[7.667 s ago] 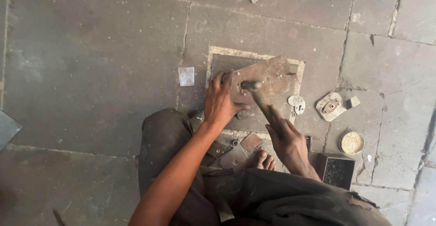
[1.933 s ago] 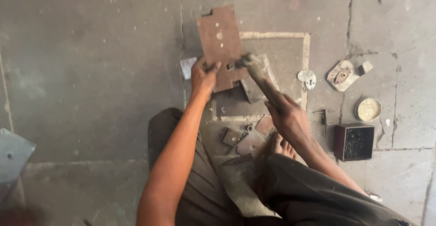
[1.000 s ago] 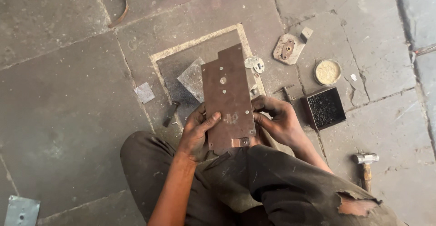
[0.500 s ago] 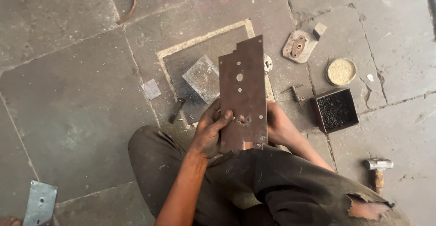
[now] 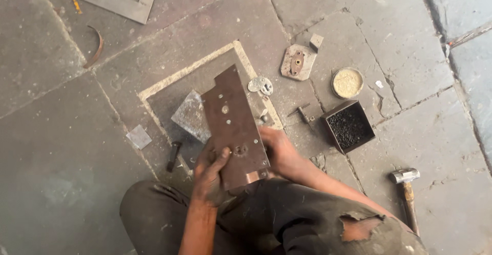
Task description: The person fits metal components together, tests internal mechanism alignment, and secures the assembly by manually striking elements using a hammer.
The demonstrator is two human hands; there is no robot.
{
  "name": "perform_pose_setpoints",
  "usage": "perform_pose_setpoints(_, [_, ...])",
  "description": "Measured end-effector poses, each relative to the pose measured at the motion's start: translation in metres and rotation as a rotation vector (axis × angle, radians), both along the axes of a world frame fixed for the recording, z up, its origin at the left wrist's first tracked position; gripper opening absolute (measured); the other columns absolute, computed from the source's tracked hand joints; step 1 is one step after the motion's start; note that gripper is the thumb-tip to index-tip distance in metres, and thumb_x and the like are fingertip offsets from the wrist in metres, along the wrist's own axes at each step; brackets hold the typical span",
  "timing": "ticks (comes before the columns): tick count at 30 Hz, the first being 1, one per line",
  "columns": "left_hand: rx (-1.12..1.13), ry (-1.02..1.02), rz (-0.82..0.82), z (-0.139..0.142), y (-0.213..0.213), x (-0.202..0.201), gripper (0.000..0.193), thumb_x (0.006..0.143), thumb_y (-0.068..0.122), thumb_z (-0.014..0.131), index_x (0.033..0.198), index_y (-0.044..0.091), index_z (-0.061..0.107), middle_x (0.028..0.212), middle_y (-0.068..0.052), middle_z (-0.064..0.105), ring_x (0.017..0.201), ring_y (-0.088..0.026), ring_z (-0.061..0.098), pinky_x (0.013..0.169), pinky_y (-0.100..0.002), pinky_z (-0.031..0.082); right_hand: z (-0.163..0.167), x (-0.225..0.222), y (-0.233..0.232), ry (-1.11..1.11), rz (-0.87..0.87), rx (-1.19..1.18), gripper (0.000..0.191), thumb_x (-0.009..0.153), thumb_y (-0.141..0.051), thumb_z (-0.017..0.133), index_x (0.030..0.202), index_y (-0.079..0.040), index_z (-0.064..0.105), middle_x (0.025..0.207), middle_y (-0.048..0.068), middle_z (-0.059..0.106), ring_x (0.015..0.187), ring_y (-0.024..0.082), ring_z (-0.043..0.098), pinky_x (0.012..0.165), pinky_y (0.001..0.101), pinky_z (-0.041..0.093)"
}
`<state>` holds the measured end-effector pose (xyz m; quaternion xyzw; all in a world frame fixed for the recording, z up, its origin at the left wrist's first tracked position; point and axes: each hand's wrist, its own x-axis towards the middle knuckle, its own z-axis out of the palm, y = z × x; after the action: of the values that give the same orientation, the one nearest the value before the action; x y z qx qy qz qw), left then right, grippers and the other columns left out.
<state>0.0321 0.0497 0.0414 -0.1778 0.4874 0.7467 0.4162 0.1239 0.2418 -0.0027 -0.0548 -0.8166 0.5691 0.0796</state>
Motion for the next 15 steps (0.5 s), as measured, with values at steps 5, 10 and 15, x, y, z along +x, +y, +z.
perform_pose_setpoints(5, [-0.838, 0.839, -0.320, -0.001, -0.021, -0.044, 0.030, 0.094, 0.019, 0.073, 0.119, 0.003, 0.071, 0.091, -0.011, 0.080, 0.067, -0.022, 0.076, 0.058, -0.037, 0.060, -0.059, -0.038, 0.134, -0.146, -0.793, 0.286, 0.055, 0.091, -0.004, 0.080, 0.140, -0.006, 0.056, 0.113, 0.011, 0.068, 0.093, 0.021, 0.069, 0.076, 0.0341, 0.059])
perform_pose_setpoints(10, [-1.333, 1.261, -0.645, -0.026, -0.022, -0.072, 0.032, 0.101, 0.018, 0.068, 0.132, 0.013, 0.069, 0.104, -0.006, 0.080, 0.064, -0.018, 0.075, 0.051, -0.034, 0.056, -0.137, -0.059, 0.227, -0.310, -0.893, 0.540, 0.049, 0.089, -0.029, 0.090, 0.123, -0.004, 0.065, 0.119, 0.018, 0.061, 0.099, 0.036, 0.064, 0.084, 0.0481, 0.052])
perform_pose_setpoints(15, [-1.169, 1.600, -0.649, -0.049, -0.018, -0.061, 0.056, 0.078, 0.008, 0.077, 0.133, 0.012, 0.068, 0.131, -0.013, 0.072, 0.105, -0.029, 0.073, 0.080, -0.039, 0.062, -0.157, -0.074, 0.220, -0.183, -0.868, 0.438, 0.038, 0.093, -0.024, 0.091, 0.106, 0.000, 0.064, 0.099, 0.012, 0.063, 0.086, 0.029, 0.062, 0.077, 0.0444, 0.052])
